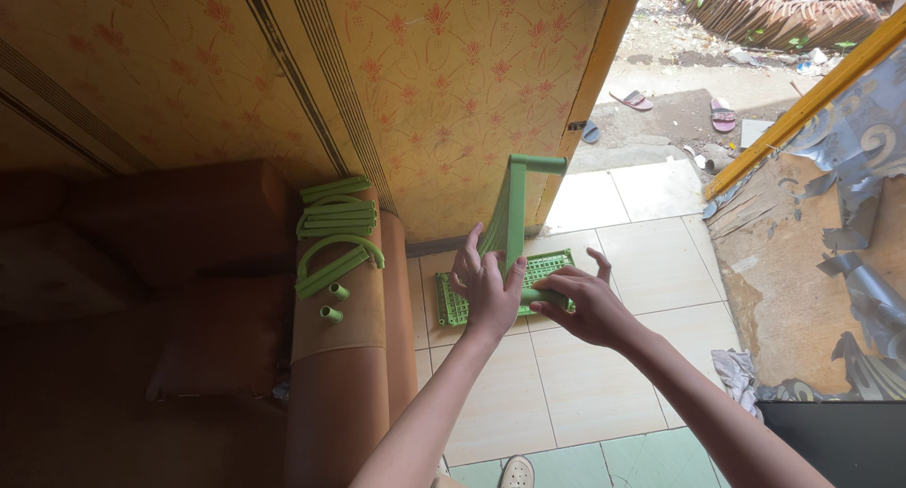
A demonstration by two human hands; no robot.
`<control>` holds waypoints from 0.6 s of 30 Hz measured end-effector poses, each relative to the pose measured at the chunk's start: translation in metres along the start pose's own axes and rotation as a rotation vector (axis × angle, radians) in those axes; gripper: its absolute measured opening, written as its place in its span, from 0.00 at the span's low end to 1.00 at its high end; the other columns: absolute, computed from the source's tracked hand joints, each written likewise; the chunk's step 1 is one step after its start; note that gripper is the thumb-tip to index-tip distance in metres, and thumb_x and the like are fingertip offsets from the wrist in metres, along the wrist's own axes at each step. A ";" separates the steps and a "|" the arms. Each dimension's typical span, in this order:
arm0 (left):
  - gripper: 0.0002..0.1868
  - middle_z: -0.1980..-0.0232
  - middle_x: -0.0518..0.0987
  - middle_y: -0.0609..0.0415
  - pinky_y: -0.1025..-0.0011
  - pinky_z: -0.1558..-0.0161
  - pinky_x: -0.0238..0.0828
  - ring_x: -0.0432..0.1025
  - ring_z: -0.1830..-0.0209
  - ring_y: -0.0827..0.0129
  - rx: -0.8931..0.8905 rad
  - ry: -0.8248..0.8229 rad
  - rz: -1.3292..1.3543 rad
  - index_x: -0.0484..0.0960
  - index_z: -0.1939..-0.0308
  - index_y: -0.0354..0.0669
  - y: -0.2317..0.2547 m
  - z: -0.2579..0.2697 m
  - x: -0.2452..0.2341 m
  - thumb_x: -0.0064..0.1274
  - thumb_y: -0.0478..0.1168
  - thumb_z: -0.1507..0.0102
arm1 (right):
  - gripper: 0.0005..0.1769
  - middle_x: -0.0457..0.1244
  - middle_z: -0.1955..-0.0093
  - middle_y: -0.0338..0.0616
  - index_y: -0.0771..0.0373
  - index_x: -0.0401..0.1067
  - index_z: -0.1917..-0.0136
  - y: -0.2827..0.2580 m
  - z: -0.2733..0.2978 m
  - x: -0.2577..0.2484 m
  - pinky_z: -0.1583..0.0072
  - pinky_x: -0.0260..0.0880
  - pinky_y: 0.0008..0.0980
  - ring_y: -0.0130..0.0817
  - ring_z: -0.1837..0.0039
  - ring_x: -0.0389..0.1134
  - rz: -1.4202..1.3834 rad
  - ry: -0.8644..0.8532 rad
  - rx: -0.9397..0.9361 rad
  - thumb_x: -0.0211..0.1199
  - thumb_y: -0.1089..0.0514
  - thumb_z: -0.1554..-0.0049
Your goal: The person assembles a green plastic storage shelf by inserting green plastic rods into the holes of a grid panel. They repeatedly pick up rods, align them with the panel, and push them into place, gradually building the frame.
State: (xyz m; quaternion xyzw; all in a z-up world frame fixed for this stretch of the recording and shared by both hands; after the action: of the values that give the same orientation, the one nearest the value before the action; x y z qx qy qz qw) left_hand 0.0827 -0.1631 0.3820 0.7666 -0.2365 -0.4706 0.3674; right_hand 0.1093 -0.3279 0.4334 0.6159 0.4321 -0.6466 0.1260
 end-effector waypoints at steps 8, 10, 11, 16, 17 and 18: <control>0.21 0.21 0.53 0.49 0.39 0.28 0.24 0.39 0.20 0.54 -0.067 0.048 0.046 0.76 0.55 0.39 0.007 -0.006 0.003 0.46 0.55 0.31 | 0.16 0.71 0.58 0.27 0.49 0.75 0.49 -0.018 0.000 -0.015 0.24 0.34 0.59 0.28 0.48 0.71 0.088 0.217 -0.149 0.72 0.48 0.49; 0.19 0.22 0.54 0.50 0.40 0.28 0.26 0.42 0.20 0.56 -0.049 0.088 0.069 0.76 0.54 0.39 0.009 -0.003 0.000 0.45 0.53 0.31 | 0.16 0.70 0.60 0.28 0.49 0.75 0.49 -0.020 -0.002 -0.015 0.24 0.34 0.59 0.28 0.49 0.72 0.079 0.175 -0.141 0.73 0.49 0.50; 0.19 0.22 0.55 0.51 0.41 0.27 0.27 0.43 0.20 0.57 -0.039 0.109 0.082 0.76 0.54 0.39 0.010 -0.002 -0.001 0.45 0.53 0.30 | 0.16 0.70 0.61 0.29 0.50 0.76 0.49 -0.019 -0.002 -0.014 0.23 0.34 0.58 0.28 0.49 0.72 0.070 0.149 -0.125 0.73 0.49 0.50; 0.18 0.22 0.57 0.51 0.44 0.27 0.30 0.45 0.20 0.58 0.028 0.120 0.072 0.75 0.53 0.39 0.013 0.005 -0.003 0.45 0.52 0.30 | 0.16 0.71 0.62 0.31 0.50 0.78 0.49 -0.011 -0.002 -0.008 0.23 0.33 0.58 0.27 0.50 0.72 -0.028 0.005 -0.005 0.73 0.48 0.49; 0.18 0.22 0.57 0.51 0.44 0.27 0.30 0.45 0.20 0.59 0.042 0.132 0.062 0.75 0.53 0.39 0.013 0.005 -0.004 0.45 0.52 0.30 | 0.16 0.71 0.62 0.31 0.51 0.78 0.48 -0.008 -0.002 -0.007 0.22 0.32 0.58 0.27 0.50 0.73 -0.059 -0.022 0.024 0.72 0.47 0.49; 0.18 0.23 0.57 0.50 0.44 0.27 0.30 0.45 0.20 0.58 0.048 0.135 0.057 0.75 0.53 0.39 0.013 0.005 -0.004 0.45 0.52 0.30 | 0.16 0.71 0.61 0.31 0.51 0.78 0.48 -0.006 -0.001 -0.006 0.22 0.32 0.58 0.27 0.50 0.73 -0.089 -0.051 0.053 0.72 0.47 0.48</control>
State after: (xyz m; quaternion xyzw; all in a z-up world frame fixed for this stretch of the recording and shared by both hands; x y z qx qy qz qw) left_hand 0.0763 -0.1698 0.3933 0.7980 -0.2440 -0.4015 0.3773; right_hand 0.1069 -0.3254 0.4414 0.5823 0.4385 -0.6785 0.0916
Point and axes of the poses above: each hand's wrist, its own z-axis away from the middle knuckle, its own x-axis out of the palm, y = z × x, the point moved 3 cm from there along -z, towards the middle knuckle
